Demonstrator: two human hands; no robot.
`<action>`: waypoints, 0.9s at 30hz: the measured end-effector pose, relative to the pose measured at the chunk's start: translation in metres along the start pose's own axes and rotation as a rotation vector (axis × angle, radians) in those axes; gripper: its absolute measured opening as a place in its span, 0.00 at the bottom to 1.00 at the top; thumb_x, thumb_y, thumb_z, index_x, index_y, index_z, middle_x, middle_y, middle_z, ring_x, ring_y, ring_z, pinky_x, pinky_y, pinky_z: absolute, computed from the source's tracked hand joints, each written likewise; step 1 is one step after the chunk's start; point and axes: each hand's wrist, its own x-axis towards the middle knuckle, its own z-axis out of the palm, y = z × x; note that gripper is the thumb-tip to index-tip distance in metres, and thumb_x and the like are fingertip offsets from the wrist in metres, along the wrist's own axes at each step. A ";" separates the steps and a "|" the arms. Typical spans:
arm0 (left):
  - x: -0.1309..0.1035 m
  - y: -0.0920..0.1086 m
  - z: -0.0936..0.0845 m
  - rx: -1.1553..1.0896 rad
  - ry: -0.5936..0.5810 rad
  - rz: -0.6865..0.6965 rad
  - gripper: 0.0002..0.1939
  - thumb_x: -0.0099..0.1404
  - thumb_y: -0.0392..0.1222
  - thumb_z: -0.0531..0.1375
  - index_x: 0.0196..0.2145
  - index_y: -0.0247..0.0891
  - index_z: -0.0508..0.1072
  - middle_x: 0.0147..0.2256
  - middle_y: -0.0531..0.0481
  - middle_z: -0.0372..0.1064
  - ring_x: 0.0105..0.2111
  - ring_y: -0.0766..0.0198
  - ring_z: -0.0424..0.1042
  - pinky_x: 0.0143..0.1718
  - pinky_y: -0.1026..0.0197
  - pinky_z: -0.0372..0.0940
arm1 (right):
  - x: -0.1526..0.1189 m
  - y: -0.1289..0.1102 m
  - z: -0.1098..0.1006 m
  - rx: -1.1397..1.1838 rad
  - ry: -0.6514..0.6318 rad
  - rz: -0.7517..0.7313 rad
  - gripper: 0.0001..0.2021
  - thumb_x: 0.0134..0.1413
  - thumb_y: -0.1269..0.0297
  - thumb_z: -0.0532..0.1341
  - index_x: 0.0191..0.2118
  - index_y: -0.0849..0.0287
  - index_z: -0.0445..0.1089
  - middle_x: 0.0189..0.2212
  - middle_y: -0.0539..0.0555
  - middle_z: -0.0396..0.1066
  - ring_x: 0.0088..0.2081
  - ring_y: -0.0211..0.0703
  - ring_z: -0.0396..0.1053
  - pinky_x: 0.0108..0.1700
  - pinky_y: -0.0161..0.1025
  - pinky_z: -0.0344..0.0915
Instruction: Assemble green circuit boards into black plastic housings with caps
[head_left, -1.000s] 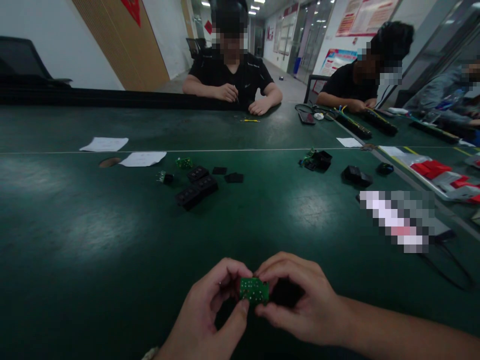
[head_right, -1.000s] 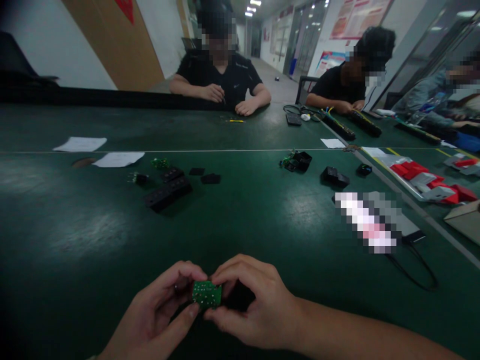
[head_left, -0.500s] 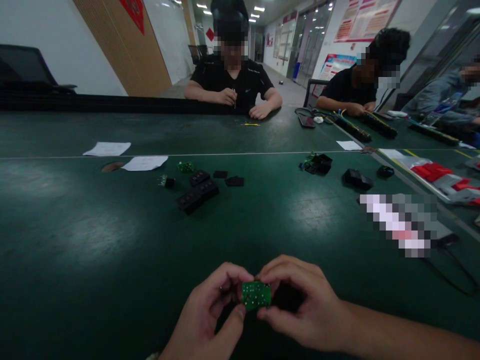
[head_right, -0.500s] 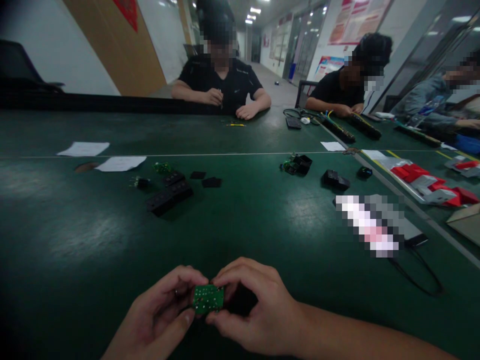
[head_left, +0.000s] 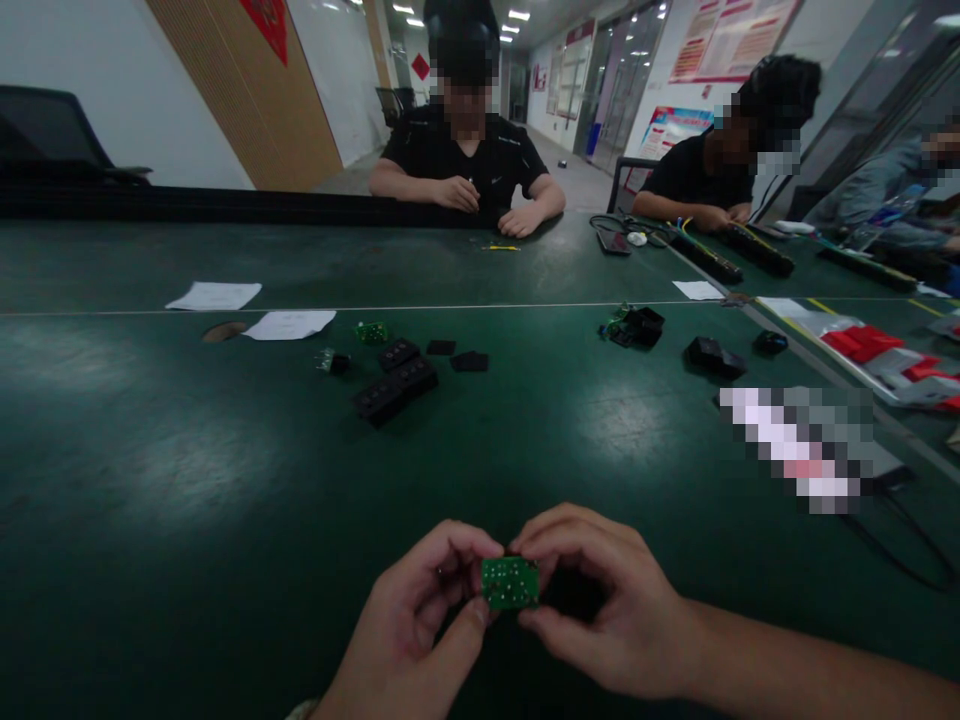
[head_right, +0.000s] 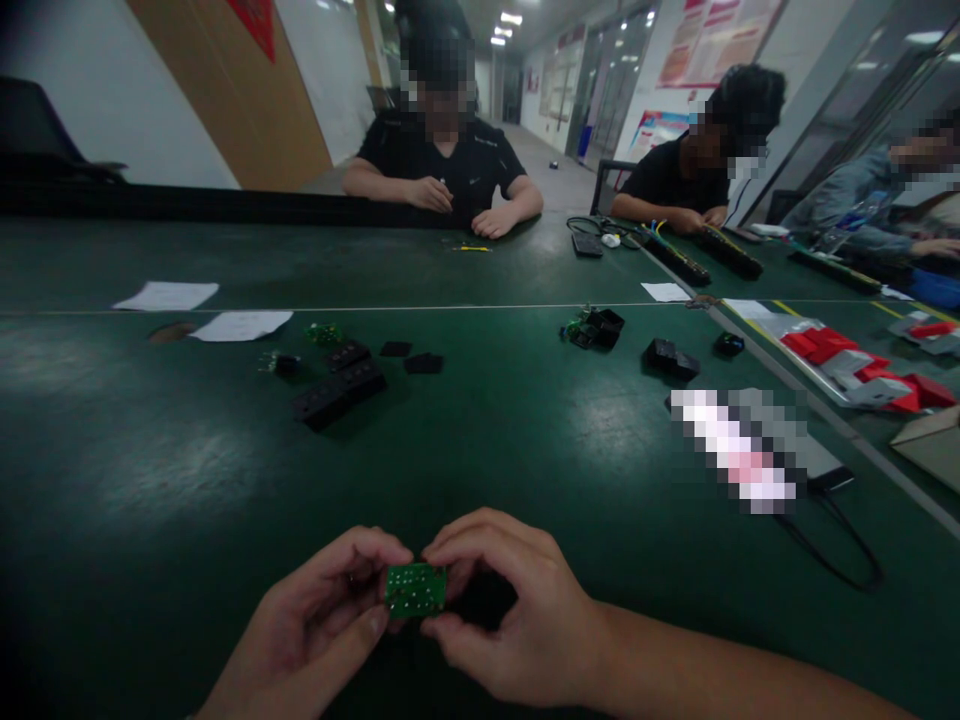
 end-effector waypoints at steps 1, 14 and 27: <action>0.000 -0.002 0.000 -0.009 0.005 -0.004 0.11 0.65 0.32 0.64 0.41 0.45 0.82 0.33 0.52 0.77 0.32 0.64 0.76 0.33 0.68 0.73 | 0.000 0.000 0.000 -0.004 0.003 0.006 0.23 0.49 0.79 0.71 0.52 0.60 0.75 0.44 0.60 0.77 0.37 0.42 0.77 0.39 0.37 0.77; -0.001 0.000 -0.003 -0.015 0.000 0.047 0.18 0.66 0.29 0.62 0.48 0.49 0.82 0.47 0.49 0.74 0.46 0.59 0.78 0.49 0.64 0.74 | 0.000 0.002 0.000 0.006 0.090 0.097 0.17 0.50 0.74 0.72 0.47 0.58 0.76 0.36 0.54 0.77 0.34 0.40 0.76 0.36 0.36 0.73; 0.002 0.006 0.001 -0.075 0.075 -0.053 0.03 0.65 0.40 0.68 0.38 0.42 0.82 0.35 0.50 0.77 0.33 0.63 0.76 0.37 0.65 0.74 | 0.001 0.002 -0.002 0.253 0.105 0.320 0.09 0.57 0.68 0.71 0.41 0.58 0.73 0.32 0.52 0.79 0.31 0.37 0.79 0.34 0.32 0.77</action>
